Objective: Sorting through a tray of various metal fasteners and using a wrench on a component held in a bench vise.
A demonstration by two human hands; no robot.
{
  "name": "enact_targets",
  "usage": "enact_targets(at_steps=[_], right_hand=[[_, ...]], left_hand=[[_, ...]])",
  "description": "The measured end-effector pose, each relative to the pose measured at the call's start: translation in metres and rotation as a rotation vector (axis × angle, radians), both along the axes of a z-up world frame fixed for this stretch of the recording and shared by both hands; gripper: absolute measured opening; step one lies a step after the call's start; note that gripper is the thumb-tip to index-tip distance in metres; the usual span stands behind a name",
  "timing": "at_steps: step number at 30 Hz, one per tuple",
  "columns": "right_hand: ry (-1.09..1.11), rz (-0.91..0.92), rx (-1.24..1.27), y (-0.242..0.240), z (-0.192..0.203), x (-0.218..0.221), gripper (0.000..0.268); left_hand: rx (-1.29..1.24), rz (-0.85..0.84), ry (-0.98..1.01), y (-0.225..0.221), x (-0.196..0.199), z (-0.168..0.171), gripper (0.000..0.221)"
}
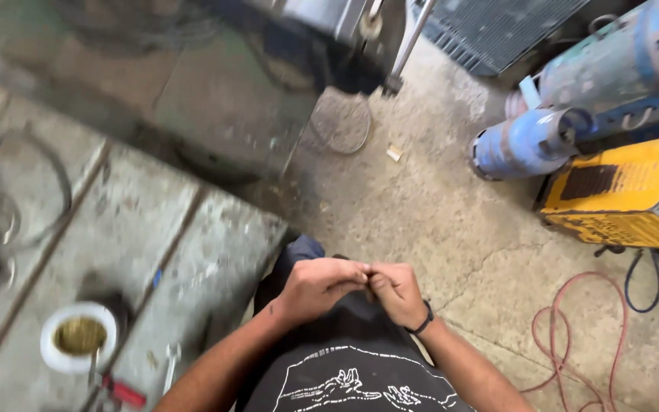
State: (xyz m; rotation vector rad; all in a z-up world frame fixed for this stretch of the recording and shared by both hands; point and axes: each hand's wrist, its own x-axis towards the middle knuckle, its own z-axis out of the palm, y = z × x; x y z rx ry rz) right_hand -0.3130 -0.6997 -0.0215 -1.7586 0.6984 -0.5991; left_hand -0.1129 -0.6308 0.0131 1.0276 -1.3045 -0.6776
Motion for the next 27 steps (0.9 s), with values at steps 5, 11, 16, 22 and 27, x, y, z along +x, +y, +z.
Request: enact_targets(at_steps=[5,11,16,22,27], right_hand=[[-0.013,-0.094,0.063,-0.055,0.004,0.029,0.065],[0.013,-0.081,0.335,-0.099,-0.003,0.053,0.061],[0.137,-0.045,-0.028,-0.193,0.055,0.086,0.079],[0.468,-0.026,-0.63,-0.317,0.121,0.151,0.063],[0.83,0.373,-0.808,-0.352,0.133,0.175,0.058]], left_hand=[[-0.029,-0.065,-0.022,-0.065,0.037,0.015,0.006],[0.001,-0.033,-0.013,-0.105,0.06,0.022,0.009],[0.208,0.123,0.101,-0.119,0.064,-0.003,0.018],[0.529,0.37,0.713,-0.135,0.055,-0.041,0.015],[0.519,0.451,0.718,-0.179,0.036,-0.04,0.02]])
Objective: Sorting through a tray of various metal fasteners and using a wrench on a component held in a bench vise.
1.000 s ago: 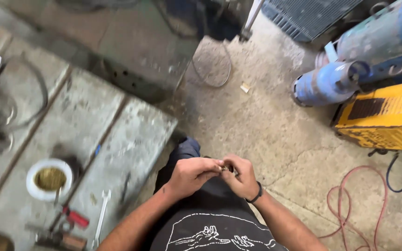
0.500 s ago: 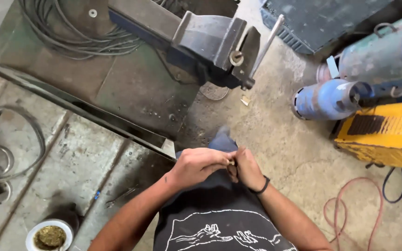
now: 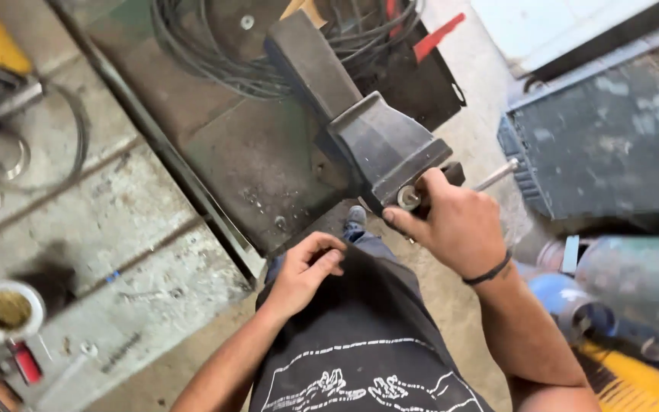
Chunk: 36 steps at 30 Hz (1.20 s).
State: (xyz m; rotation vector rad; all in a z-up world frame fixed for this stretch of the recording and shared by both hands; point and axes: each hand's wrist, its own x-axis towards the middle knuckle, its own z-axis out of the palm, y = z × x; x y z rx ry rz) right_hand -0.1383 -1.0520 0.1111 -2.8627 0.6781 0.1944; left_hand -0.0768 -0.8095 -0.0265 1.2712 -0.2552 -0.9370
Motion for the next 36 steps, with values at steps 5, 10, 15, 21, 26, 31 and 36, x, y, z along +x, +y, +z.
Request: enact_targets(at_steps=[5,10,15,21,26,31,36], right_hand=[[-0.081,0.156,0.158,-0.035,-0.009,0.01,0.04],[-0.191,0.283,0.148,-0.049,-0.026,0.005,0.036],[-0.36,0.338,-0.015,-0.045,-0.041,-0.004,0.03],[-0.24,0.4,0.508,-0.057,-0.021,0.004,0.048],[-0.231,0.356,0.571,-0.062,-0.022,0.005,0.054],[-0.339,0.419,0.617,-0.062,-0.017,0.012,0.048],[-0.438,0.48,0.692,-0.068,-0.022,0.005,0.044]], left_hand=[[-0.029,0.056,0.016,-0.043,-0.015,0.003,0.02],[-0.025,0.126,-0.094,-0.064,-0.012,0.038,0.016],[-0.012,0.183,-0.18,-0.069,-0.01,0.049,0.021],[0.408,0.08,-0.712,-0.087,0.001,0.093,0.023],[0.5,0.042,-0.917,-0.098,0.004,0.1,0.038],[0.44,0.041,-0.86,-0.1,0.008,0.102,0.045],[0.341,0.073,-0.549,-0.102,0.005,0.097,0.04]])
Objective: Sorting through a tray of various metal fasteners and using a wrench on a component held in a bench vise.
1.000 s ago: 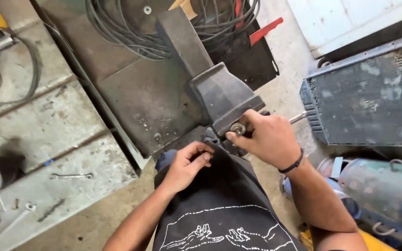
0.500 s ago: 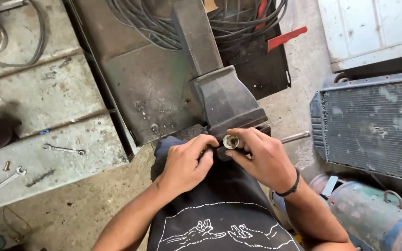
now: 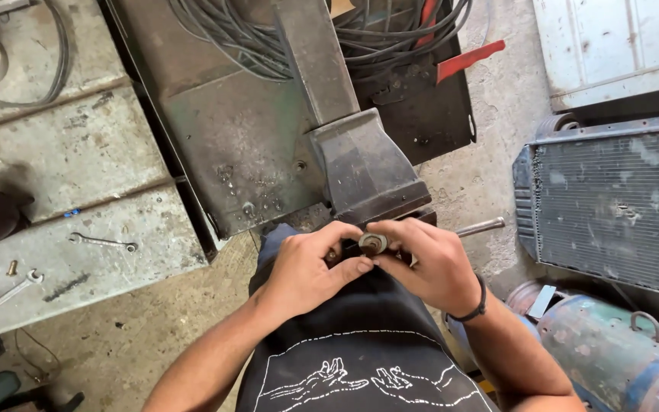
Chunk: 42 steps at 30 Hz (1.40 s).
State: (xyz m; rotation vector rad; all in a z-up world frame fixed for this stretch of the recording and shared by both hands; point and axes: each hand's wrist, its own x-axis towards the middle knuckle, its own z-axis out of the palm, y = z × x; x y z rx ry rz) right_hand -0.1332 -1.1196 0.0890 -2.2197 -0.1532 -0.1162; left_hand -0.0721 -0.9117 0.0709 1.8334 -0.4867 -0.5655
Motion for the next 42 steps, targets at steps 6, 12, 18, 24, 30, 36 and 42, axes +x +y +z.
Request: enact_targets(at_steps=[6,12,18,24,30,36,42], right_hand=[[-0.163,0.057,0.019,0.002,0.013,0.011,0.034],[-0.16,0.113,0.161,-0.01,0.014,0.009,0.033],[-0.176,0.212,0.182,0.005,0.023,0.003,0.037],[-0.052,-0.024,-0.12,-0.024,0.019,0.008,0.036],[-0.023,-0.169,-0.413,0.012,0.006,0.0,0.041],[0.069,-0.254,-0.681,0.033,0.014,0.001,0.031],[0.197,-0.283,-0.668,0.043,0.017,0.003,0.027]], left_hand=[[-0.16,0.072,0.171,-0.009,-0.001,0.002,0.012],[-0.301,0.066,0.196,-0.016,-0.006,0.013,0.009],[-0.417,0.041,0.125,0.001,-0.015,0.005,0.008],[-0.347,0.257,0.285,0.035,-0.018,-0.039,0.028],[0.464,0.224,0.083,0.079,0.034,-0.068,0.021],[0.797,0.095,-0.095,0.114,0.06,-0.127,0.022],[0.724,0.059,-0.302,0.117,0.069,-0.143,0.015]])
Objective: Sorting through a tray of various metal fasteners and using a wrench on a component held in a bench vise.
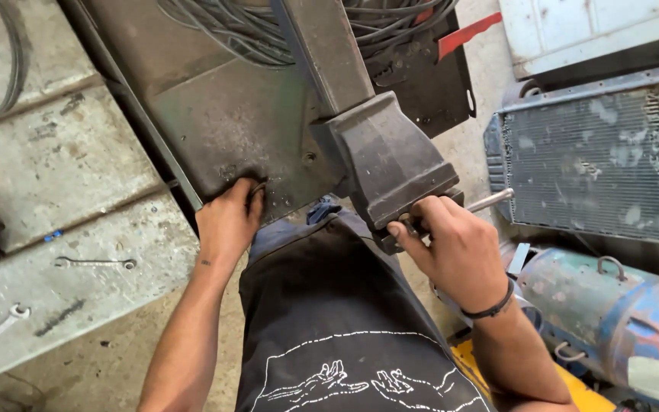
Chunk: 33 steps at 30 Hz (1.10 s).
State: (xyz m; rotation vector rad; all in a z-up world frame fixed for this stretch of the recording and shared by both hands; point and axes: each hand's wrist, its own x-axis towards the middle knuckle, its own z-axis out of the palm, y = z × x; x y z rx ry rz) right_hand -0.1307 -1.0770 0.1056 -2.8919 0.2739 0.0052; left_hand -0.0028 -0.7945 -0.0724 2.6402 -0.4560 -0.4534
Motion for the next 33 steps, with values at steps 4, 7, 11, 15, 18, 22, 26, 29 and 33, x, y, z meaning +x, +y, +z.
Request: enact_targets(at_steps=[4,7,11,15,18,22,26,29,33], right_hand=[[-0.033,-0.055,-0.01,0.002,-0.012,-0.008,0.024],[-0.073,-0.047,-0.101,0.003,-0.014,-0.006,0.024],[-0.077,-0.012,-0.186,0.003,-0.015,-0.008,0.022],[-0.058,0.068,-0.432,0.005,-0.015,-0.015,0.02],[-0.057,0.094,-0.502,0.01,-0.012,-0.014,0.021],[-0.055,0.092,-0.511,0.013,-0.008,-0.012,0.023],[-0.016,-0.012,-0.241,0.011,-0.004,-0.007,0.022],[-0.02,-0.034,-0.071,0.011,-0.004,-0.002,0.019],[-0.017,-0.056,-0.015,0.006,-0.007,0.001,0.022]], left_hand=[[0.004,-0.052,-0.051,0.006,0.0,-0.005,0.016],[-0.043,-0.045,-0.073,0.002,0.003,0.011,0.031],[-0.136,-0.003,0.015,0.006,0.002,0.016,0.029],[-0.203,-0.076,0.044,-0.004,-0.014,0.022,0.019],[-0.266,-0.12,0.021,-0.018,-0.014,0.043,0.013],[-0.305,-0.136,0.007,-0.022,-0.016,0.043,0.012],[-0.326,-0.171,0.085,-0.022,-0.021,0.055,0.015],[-0.383,-0.189,0.141,-0.023,-0.025,0.051,0.016],[-0.439,-0.223,0.189,-0.027,-0.025,0.048,0.014]])
